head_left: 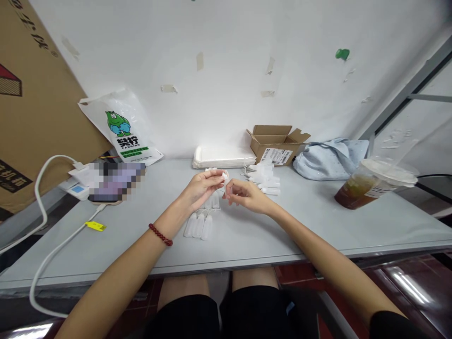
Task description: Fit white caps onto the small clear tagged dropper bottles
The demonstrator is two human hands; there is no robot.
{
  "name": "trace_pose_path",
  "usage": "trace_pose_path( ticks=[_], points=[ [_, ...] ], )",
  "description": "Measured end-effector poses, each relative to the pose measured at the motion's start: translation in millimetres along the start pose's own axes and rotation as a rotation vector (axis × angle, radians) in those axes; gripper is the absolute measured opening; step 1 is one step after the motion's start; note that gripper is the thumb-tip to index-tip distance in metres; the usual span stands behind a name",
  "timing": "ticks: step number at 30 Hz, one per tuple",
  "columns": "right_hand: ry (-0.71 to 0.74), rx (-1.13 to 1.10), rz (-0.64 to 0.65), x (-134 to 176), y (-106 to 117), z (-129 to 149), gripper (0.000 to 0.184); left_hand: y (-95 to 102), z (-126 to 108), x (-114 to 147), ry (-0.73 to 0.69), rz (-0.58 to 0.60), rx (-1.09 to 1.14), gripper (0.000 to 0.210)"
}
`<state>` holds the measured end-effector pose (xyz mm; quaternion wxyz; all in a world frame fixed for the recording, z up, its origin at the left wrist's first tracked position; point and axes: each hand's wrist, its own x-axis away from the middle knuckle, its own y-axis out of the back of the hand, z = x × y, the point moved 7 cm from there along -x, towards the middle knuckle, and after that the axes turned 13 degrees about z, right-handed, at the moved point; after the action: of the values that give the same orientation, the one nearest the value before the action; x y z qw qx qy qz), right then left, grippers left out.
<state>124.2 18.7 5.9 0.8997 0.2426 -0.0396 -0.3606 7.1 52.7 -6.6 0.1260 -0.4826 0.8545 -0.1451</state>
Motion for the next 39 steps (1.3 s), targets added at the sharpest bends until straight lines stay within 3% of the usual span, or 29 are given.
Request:
trace_pose_path(
  ticks=[7,12,16,22,26,35,39],
  points=[
    [0.056,-0.234,0.035,-1,3,1,0.008,1.7,0,0,-0.001,-0.019,-0.061,0.026],
    [0.067,-0.603,0.021,-4,0,-4,0.023,-0.1,-6,0,-0.080,0.019,0.010,0.035],
    [0.053,-0.801,0.034,-7,-7,-9,0.031,-5.1,-10,2,-0.057,0.054,0.039,0.035],
    [0.051,-0.822,0.042,-9,-9,-10,0.031,-7.2,-13,3,-0.060,0.058,-0.025,0.017],
    [0.057,-0.834,0.031,-8,-7,-8,0.030,0.1,-10,3,-0.044,-0.007,-0.040,0.017],
    [0.029,-0.818,0.097,-7,-9,-7,0.026,-6.7,-15,3,-0.097,0.057,-0.086,0.015],
    [0.002,-0.851,0.060,-5,-7,-5,0.029,-1.5,-16,3,-0.101,0.042,-0.056,0.015]
  ],
)
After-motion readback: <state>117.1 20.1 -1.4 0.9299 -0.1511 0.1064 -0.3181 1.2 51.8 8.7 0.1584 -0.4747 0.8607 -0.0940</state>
